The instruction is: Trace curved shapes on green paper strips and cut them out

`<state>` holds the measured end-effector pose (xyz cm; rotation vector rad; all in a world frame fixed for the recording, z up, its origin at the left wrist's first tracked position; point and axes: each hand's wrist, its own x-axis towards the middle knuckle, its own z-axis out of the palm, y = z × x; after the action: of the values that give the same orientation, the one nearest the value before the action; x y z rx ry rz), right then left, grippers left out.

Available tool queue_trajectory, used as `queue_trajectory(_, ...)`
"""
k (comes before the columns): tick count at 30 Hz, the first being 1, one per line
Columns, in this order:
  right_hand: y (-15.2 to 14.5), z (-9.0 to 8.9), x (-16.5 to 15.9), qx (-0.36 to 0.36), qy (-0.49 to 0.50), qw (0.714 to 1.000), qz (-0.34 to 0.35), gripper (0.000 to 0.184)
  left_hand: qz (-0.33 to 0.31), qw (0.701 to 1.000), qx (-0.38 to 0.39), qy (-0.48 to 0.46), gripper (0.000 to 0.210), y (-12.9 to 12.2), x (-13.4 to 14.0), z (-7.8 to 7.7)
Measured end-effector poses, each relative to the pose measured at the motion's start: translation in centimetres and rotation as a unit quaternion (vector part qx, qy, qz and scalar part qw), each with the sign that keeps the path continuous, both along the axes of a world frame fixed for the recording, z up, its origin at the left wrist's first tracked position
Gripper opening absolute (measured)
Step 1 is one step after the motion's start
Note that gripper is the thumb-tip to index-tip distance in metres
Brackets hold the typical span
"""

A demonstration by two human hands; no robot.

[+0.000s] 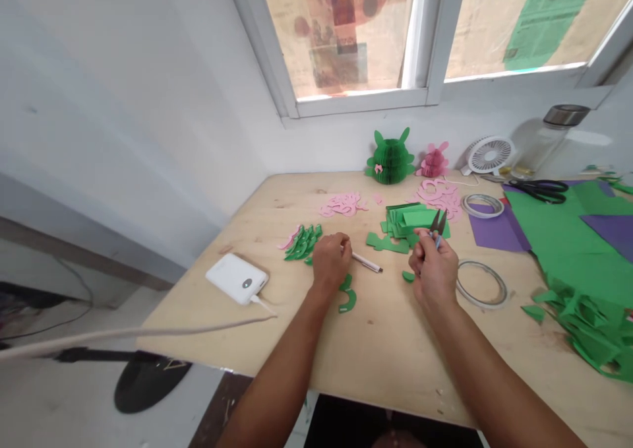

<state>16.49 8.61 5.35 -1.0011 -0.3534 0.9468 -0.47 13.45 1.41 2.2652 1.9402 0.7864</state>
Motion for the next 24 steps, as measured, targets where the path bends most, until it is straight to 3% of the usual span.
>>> queue_trajectory(4, -0.1, -0.1, 0.2, 0.006, 0.008, 1.0, 0.008, 0.032, -0.001, 1.0, 0.002, 0.011, 0.021, 0.2, 0.2, 0.2)
queue_trajectory(9, 0.1, -0.4, 0.3, 0.012, -0.007, 1.0, 0.005, 0.03, -0.048, 0.997, -0.045, 0.045, 0.018, 0.7, 1.3, 0.9)
queue_trajectory(24, 0.8, -2.9, -0.3, -0.002, -0.085, 0.996, 0.0, 0.033, -0.154, 0.947, -0.222, 0.176, 0.036, 5.9, 4.8, 3.3)
